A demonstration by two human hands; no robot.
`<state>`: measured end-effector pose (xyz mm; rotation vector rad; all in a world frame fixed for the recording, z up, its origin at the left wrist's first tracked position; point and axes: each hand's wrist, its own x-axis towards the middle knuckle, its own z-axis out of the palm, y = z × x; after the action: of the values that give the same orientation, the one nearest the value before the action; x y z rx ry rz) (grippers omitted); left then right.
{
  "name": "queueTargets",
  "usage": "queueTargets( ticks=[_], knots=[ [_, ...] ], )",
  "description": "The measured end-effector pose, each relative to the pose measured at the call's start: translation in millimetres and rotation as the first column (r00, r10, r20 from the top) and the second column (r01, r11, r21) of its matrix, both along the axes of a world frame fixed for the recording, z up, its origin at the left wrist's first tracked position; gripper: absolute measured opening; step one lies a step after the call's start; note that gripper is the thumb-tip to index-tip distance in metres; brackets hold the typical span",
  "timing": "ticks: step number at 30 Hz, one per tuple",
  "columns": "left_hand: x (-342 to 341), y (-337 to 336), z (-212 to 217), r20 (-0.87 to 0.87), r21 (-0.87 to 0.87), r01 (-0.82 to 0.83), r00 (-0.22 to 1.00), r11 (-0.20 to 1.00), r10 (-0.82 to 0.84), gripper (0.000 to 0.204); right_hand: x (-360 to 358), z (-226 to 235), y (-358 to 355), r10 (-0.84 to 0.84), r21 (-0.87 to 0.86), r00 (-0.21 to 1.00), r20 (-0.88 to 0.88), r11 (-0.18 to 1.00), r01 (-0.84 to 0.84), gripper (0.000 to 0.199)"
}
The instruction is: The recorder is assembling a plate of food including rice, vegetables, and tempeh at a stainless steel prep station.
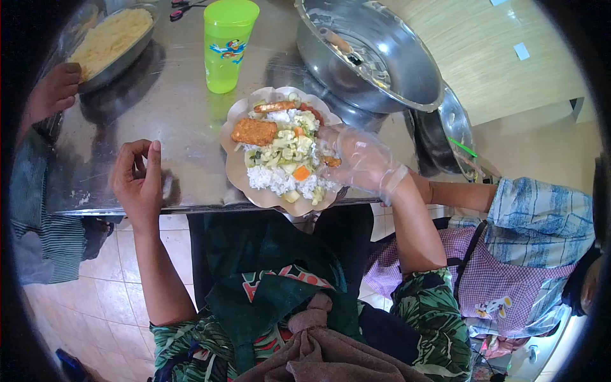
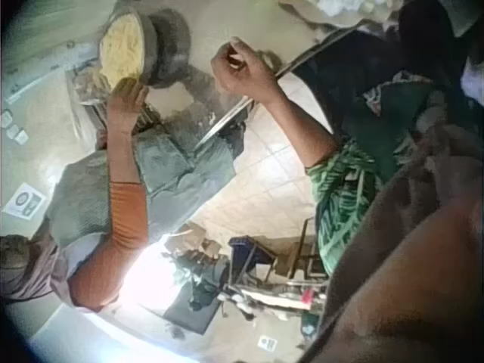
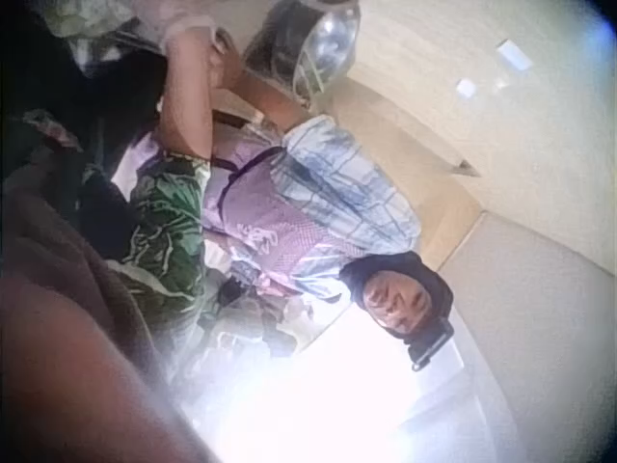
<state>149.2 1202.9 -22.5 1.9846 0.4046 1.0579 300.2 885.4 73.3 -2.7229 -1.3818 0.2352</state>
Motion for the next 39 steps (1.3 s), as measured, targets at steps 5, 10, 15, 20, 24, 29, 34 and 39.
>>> queueTargets(
  ticks=[5, 10, 15, 20, 24, 29, 34, 39],
  knots=[
    [2, -1, -2, 0.013, 0.032, -0.002, 1.000, 0.999, 0.002, 0.014, 3, -16, 4, -0.164, 0.020, 0.986, -0.021, 0.986, 0.164, 0.042],
    [5, -3, 3, 0.014, 0.015, -0.025, 1.000, 1.000, 0.024, 0.011, 18, -5, -2, -0.287, 0.148, 0.936, -0.202, 0.936, 0.319, 0.031],
    [3, -4, 3, -0.024, 0.026, -0.044, 0.999, 0.999, 0.045, 0.010, -10, 17, 2, -0.195, 0.123, 0.940, -0.279, 0.964, 0.236, 0.046],
    [3, -2, 0, -0.002, 0.056, -0.009, 1.000, 0.998, 0.009, 0.013, -17, -12, -1, -0.139, 0.045, 0.990, -0.037, 0.989, 0.141, 0.053],
    [2, -4, 5, -0.025, 0.049, -0.020, 0.999, 0.999, 0.021, 0.013, -7, -10, 1, -0.263, 0.056, 0.956, -0.127, 0.961, 0.272, 0.044],
    [3, -5, 6, 0.003, 0.020, 0.001, 1.000, 1.000, -0.001, 0.009, -3, 10, -8, -0.165, 0.280, 0.973, -0.163, 0.938, 0.206, 0.034],
    [1, -4, 6, 0.004, 0.032, -0.007, 1.000, 0.999, 0.007, 0.009, -2, 24, -3, -0.243, 0.251, 0.954, -0.175, 0.926, 0.282, 0.028],
    [2, -4, 5, 0.005, 0.022, -0.002, 1.000, 1.000, 0.002, 0.009, 3, 15, -4, -0.221, 0.235, 0.952, -0.212, 0.934, 0.269, 0.026]
  ],
)
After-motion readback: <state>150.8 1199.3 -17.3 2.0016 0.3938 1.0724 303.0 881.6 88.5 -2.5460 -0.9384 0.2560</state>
